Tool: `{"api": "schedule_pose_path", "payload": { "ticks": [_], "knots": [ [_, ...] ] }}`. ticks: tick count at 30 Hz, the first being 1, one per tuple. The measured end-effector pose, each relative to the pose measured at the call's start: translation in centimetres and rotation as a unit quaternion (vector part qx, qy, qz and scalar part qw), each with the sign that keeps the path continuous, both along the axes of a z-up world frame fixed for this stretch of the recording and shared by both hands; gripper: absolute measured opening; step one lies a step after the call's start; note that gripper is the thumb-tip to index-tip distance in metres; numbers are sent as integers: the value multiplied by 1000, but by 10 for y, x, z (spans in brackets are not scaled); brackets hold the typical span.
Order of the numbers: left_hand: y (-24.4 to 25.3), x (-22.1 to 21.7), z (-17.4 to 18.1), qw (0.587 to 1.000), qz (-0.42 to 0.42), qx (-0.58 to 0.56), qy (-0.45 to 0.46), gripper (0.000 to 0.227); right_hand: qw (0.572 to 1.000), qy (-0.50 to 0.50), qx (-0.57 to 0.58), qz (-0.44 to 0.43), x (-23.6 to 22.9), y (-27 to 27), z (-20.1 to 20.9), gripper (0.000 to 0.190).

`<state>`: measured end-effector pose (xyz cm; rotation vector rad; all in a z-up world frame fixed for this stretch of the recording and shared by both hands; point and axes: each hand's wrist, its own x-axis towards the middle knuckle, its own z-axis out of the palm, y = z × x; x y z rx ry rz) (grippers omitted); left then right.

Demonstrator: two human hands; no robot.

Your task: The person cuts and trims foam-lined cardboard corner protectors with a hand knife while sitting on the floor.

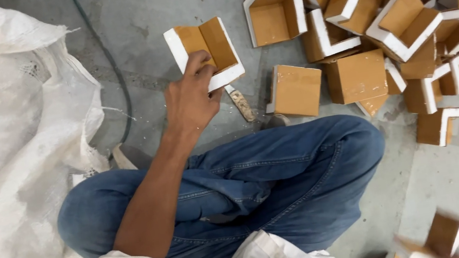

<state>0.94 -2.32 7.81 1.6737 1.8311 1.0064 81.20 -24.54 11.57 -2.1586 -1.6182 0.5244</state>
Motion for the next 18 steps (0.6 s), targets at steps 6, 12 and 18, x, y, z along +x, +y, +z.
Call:
{"api": "schedule_pose_path", "payload": {
  "ticks": [6,12,18],
  "knots": [
    [-5,9,11,998,-6,-18,-64,33,968,-235,-66,65,45,-129,-63,59],
    [-15,33,-1,950,-80,-56,-297,44,895,-413,-136,100,-42,-27,-154,77],
    [-34,45,6,923,-193,38,-330,41,956,-20,80,280,-422,217,108,69]
  ]
}}
